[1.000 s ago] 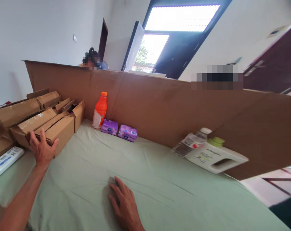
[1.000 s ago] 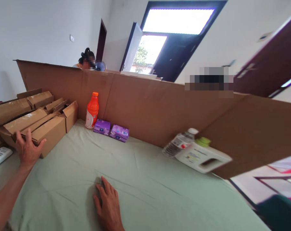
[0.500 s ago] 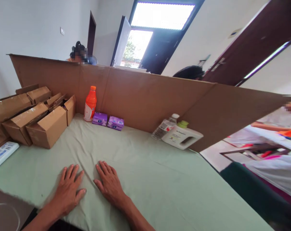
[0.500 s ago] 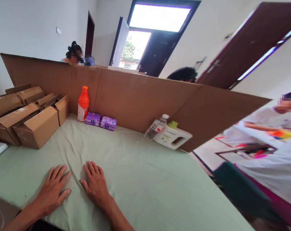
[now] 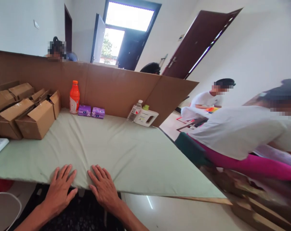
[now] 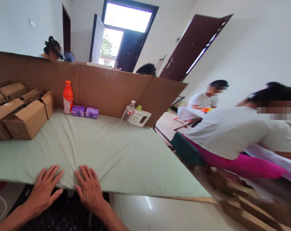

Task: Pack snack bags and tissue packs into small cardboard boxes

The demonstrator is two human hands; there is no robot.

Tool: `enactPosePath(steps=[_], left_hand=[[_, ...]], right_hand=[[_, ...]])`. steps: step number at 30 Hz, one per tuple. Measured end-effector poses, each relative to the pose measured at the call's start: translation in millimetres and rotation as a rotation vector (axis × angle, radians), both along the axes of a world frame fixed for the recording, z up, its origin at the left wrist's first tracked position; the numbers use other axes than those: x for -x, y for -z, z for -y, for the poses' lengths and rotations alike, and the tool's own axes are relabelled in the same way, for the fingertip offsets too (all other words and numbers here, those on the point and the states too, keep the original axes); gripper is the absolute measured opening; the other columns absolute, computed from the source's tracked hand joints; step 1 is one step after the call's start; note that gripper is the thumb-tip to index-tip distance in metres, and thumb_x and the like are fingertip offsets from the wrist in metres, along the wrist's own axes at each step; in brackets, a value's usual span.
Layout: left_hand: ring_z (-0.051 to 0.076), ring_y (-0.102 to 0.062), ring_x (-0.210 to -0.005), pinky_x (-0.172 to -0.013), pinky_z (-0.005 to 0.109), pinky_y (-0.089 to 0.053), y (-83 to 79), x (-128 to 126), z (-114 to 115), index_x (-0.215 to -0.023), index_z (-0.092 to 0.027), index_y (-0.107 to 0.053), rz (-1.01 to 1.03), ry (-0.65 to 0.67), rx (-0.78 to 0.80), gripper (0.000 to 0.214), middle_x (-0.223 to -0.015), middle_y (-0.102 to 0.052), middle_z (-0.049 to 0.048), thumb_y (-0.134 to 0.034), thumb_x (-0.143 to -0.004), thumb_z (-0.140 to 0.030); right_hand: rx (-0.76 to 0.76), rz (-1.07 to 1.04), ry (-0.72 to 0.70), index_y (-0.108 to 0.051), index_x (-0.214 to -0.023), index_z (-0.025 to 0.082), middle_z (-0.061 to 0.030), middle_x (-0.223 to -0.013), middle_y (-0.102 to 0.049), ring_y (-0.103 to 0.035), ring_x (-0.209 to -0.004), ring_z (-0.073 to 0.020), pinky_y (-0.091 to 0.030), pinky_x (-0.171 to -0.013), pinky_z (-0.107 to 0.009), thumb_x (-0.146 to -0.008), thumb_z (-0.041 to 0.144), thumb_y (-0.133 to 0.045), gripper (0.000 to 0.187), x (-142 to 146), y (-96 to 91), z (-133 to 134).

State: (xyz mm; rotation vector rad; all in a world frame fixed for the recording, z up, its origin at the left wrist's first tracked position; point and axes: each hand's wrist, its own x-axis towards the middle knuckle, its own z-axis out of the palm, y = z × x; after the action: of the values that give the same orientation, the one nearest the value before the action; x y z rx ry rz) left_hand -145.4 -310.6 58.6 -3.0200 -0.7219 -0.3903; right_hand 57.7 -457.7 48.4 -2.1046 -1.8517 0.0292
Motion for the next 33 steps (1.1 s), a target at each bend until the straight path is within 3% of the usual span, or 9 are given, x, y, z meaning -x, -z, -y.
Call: enactPosePath(steps=[4,8,14,17,21,24,28,33], left_hand=[[0.030,-0.059,-0.128,-0.108,0.049,-0.045,-20.3,-2.3,-11.5,-0.129,-0.024,-0.069,-0.008,0.007,-0.004,0.042,-0.140,-0.065,0.0108,-0.053,-0.096,-0.046],[0.033,-0.050,-0.136,-0.112,0.050,-0.041,-28.2,-22.1,-22.2,-0.131,-0.015,-0.066,0.019,-0.035,-0.005,0.044,-0.143,-0.060,0.0186,-0.050,-0.099,-0.041],[0.037,-0.041,-0.144,-0.117,0.066,-0.026,-4.7,-19.2,21.0,-0.143,-0.022,-0.056,-0.003,-0.038,0.028,0.049,-0.154,-0.050,0.0157,-0.050,-0.100,-0.044],[0.034,-0.042,-0.143,-0.118,0.063,-0.026,-6.9,-6.8,32.5,-0.144,-0.027,-0.055,-0.037,-0.004,0.037,0.050,-0.154,-0.051,0.0114,-0.052,-0.099,-0.048],[0.028,-0.052,-0.135,-0.114,0.048,-0.039,-29.2,-3.4,4.8,-0.133,-0.023,-0.063,-0.057,-0.035,0.044,0.041,-0.143,-0.061,0.0115,-0.054,-0.100,-0.044],[0.031,-0.048,-0.137,-0.114,0.054,-0.038,-40.9,-7.9,-30.5,-0.133,-0.018,-0.060,-0.043,-0.110,0.049,0.041,-0.146,-0.055,0.0134,-0.060,-0.098,-0.041],[0.032,-0.049,-0.136,-0.113,0.059,-0.039,-36.7,-9.4,-58.4,-0.134,-0.021,-0.058,-0.042,-0.178,0.074,0.041,-0.150,-0.050,0.0118,-0.063,-0.097,-0.037],[0.032,-0.052,-0.133,-0.110,0.059,-0.043,-27.9,-7.1,-61.4,-0.135,-0.020,-0.057,-0.056,-0.193,0.063,0.042,-0.148,-0.051,0.0120,-0.063,-0.097,-0.037]], right_hand=[[-0.063,0.014,0.019,-0.047,-0.151,0.032,-0.0061,-0.159,-0.044,-0.037,-0.148,-0.0278,-0.030,-0.120,-0.051,-0.098,0.041,-0.059,0.055,6.3,8.8,13.0],[-0.070,0.009,0.031,-0.052,-0.147,0.031,-0.0060,-0.157,-0.047,-0.039,-0.147,-0.0267,-0.031,-0.120,-0.050,-0.097,0.037,-0.060,0.051,8.5,6.7,15.8],[-0.055,0.038,0.045,-0.054,-0.146,0.028,-0.0061,-0.156,-0.048,-0.040,-0.147,-0.0281,-0.031,-0.118,-0.051,-0.093,0.027,-0.061,0.053,9.6,10.6,16.3],[-0.076,0.051,0.039,-0.055,-0.146,0.027,-0.0074,-0.156,-0.048,-0.040,-0.146,-0.0289,-0.031,-0.118,-0.052,-0.093,0.026,-0.059,0.053,8.8,15.4,17.0],[-0.061,0.013,0.034,-0.055,-0.145,0.026,-0.0087,-0.156,-0.048,-0.040,-0.146,-0.0302,-0.030,-0.118,-0.053,-0.093,0.027,-0.059,0.052,9.1,13.5,17.4],[-0.027,-0.045,0.032,-0.055,-0.146,0.025,-0.0098,-0.156,-0.048,-0.039,-0.147,-0.0315,-0.029,-0.118,-0.055,-0.094,0.028,-0.059,0.052,9.5,6.3,18.0],[0.008,-0.090,0.018,-0.057,-0.143,0.026,-0.0080,-0.155,-0.049,-0.040,-0.146,-0.0278,-0.033,-0.117,-0.050,-0.097,0.033,-0.054,0.046,1.9,-3.7,17.8],[0.050,-0.165,-0.030,-0.065,-0.134,0.028,-0.0047,-0.148,-0.058,-0.051,-0.136,-0.0231,-0.041,-0.110,-0.044,-0.101,0.036,-0.049,0.037,-20.6,-13.8,12.6]])
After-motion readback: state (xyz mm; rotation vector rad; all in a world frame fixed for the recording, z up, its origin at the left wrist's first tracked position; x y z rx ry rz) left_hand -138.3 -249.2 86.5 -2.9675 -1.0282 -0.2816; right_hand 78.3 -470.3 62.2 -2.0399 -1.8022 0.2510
